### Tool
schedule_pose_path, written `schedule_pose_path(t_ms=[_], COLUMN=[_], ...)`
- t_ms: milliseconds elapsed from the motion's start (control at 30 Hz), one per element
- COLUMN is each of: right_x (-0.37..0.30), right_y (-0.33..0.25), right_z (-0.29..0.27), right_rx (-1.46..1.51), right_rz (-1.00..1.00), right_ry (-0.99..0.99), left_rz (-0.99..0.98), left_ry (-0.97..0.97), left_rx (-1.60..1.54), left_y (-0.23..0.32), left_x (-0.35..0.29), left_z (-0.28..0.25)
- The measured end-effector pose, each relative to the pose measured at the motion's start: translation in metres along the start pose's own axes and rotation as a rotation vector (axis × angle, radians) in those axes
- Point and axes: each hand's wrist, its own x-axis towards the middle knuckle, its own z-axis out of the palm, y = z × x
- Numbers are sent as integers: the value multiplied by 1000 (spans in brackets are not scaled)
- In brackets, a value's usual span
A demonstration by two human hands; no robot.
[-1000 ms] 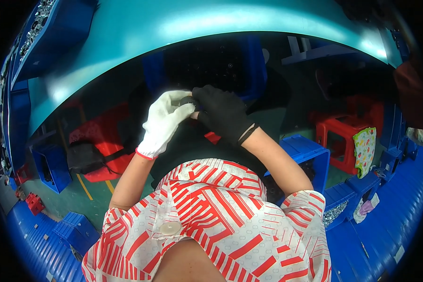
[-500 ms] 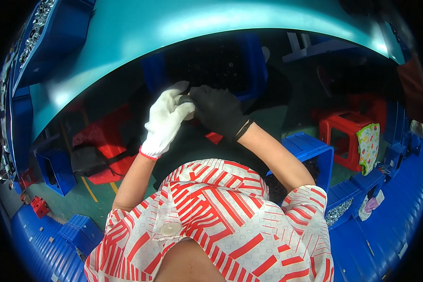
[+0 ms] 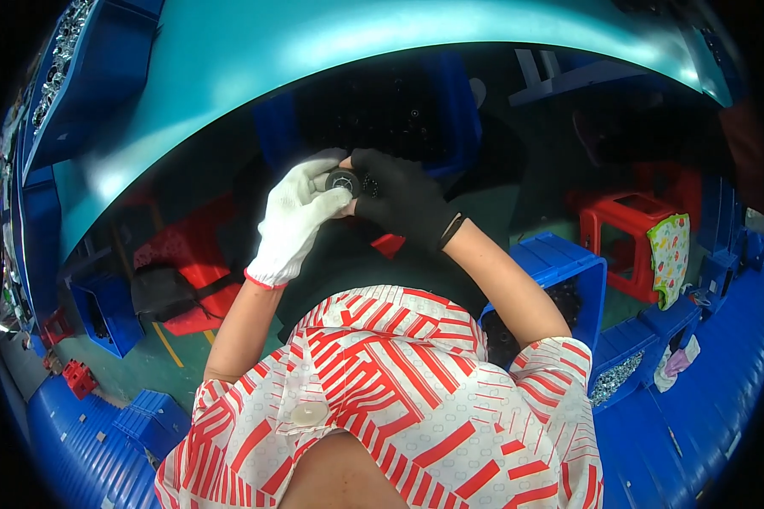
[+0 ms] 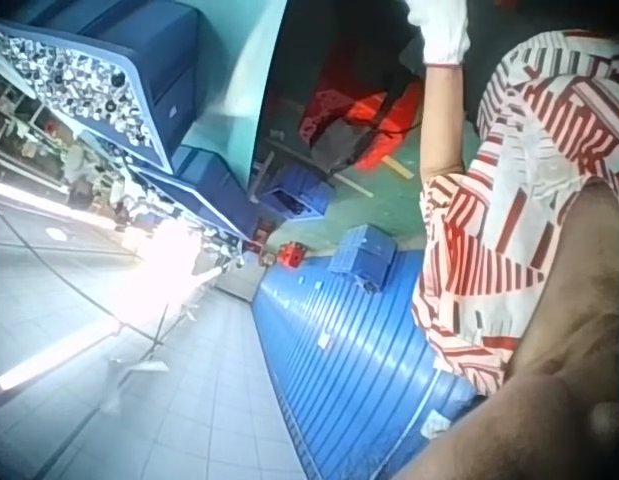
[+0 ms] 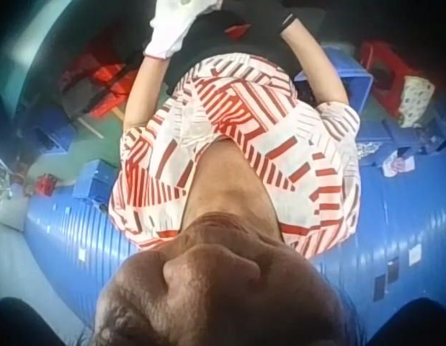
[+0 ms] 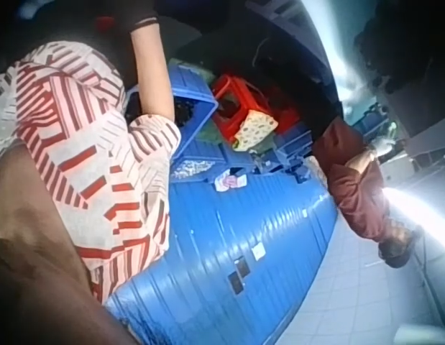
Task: The recorder is manually inserting metallic rings into circular black plastic housings at a factory workstation.
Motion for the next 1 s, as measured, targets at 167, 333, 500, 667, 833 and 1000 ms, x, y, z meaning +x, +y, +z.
schedule_pose_path(t_ms=[167,333,500,667,833,1000], right_x=[0,7,3,5,5,3], right_y=[1,-3,1,-2,2,-3], right_z=[5,0,3,-3,-1,3], right_rx=[-300,-543,-566,-335,-281,-339], right_rz=[-114,-164,-234,-93,-149,-119], right_ry=[116,-7,58,-109,20,114], left_rz=[-66,-63,-132,-184,-63,-69], left_ry=[25,12,-2,-105,-70,-11], left_rx=[82,261,239,352,66,43], left_y=[2,8,17,25,16,8], left_x=[0,-2,1,8,6,-1], left_z=[5,6,2,-9,-3,2])
